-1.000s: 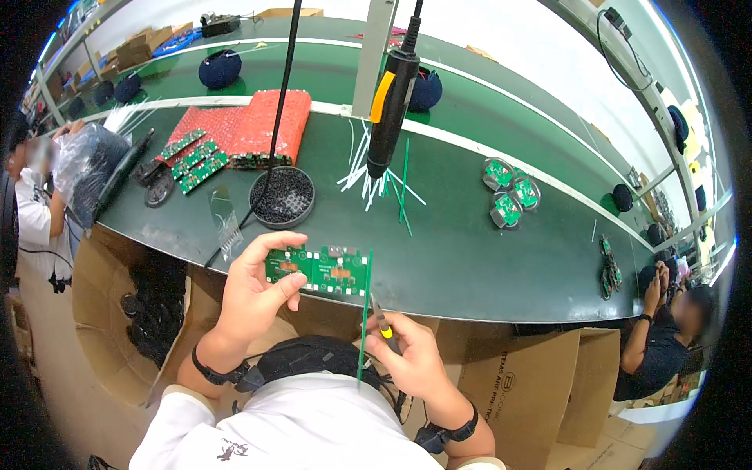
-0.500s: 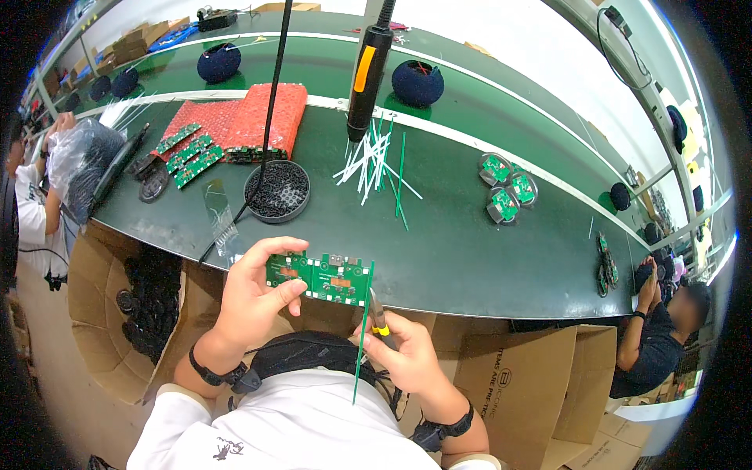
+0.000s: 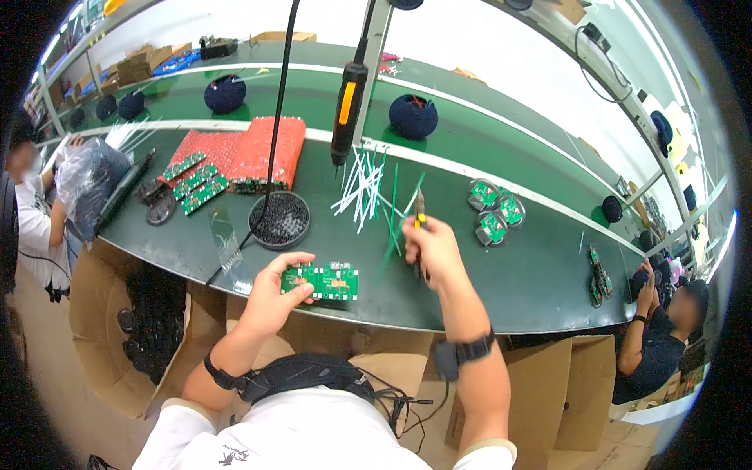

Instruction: The person assembles electronic components by soldering small green circuit boards into black circular housings. They use a soldering iron to attach wires and secure the boards, then use pliers to trim excess wire. The person also unpacks a larger circuit board from bubble wrap and separates it into smaller units.

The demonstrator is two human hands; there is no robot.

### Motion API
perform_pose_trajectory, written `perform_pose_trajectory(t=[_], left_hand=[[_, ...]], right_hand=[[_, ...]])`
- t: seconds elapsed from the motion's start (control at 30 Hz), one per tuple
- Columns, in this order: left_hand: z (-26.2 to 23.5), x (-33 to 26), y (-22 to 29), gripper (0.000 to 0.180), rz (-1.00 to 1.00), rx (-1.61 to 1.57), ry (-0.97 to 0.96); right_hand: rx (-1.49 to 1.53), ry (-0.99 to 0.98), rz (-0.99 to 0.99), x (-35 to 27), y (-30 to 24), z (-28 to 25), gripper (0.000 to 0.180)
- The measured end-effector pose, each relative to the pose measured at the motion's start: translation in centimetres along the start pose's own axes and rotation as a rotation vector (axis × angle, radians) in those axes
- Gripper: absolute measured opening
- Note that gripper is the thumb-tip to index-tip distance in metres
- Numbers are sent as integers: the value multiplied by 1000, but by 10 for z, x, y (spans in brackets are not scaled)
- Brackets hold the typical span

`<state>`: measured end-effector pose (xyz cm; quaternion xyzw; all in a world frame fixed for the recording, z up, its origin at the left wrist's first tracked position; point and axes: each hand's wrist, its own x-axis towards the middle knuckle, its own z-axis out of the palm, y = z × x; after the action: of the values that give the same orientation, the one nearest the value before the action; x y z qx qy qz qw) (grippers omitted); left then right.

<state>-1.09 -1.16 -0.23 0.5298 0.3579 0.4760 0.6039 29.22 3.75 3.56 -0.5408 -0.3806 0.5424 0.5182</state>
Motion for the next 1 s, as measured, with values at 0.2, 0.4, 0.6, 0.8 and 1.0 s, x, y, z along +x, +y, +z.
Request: perform_pose_trajectory(t=[0.2, 0.4, 0.6, 0.8, 1.0], left_hand=[[-4, -4, 3, 47, -29, 181, -13], [-3, -4, 11, 51, 44, 315, -4], [-2, -6, 8, 59, 63, 337, -21], [-1, -1, 4, 63, 61, 336, -103], [5, -3, 2, 62, 121, 419, -134]], right_hand=[[-1002, 287, -244, 100, -16, -18, 36], [-1472, 415, -366, 62, 6, -48, 38], [-1523, 432, -661, -11, 31, -72, 39], [-672, -10, -492, -98, 25, 18, 55], [-376, -133, -298, -77, 61, 39, 32]])
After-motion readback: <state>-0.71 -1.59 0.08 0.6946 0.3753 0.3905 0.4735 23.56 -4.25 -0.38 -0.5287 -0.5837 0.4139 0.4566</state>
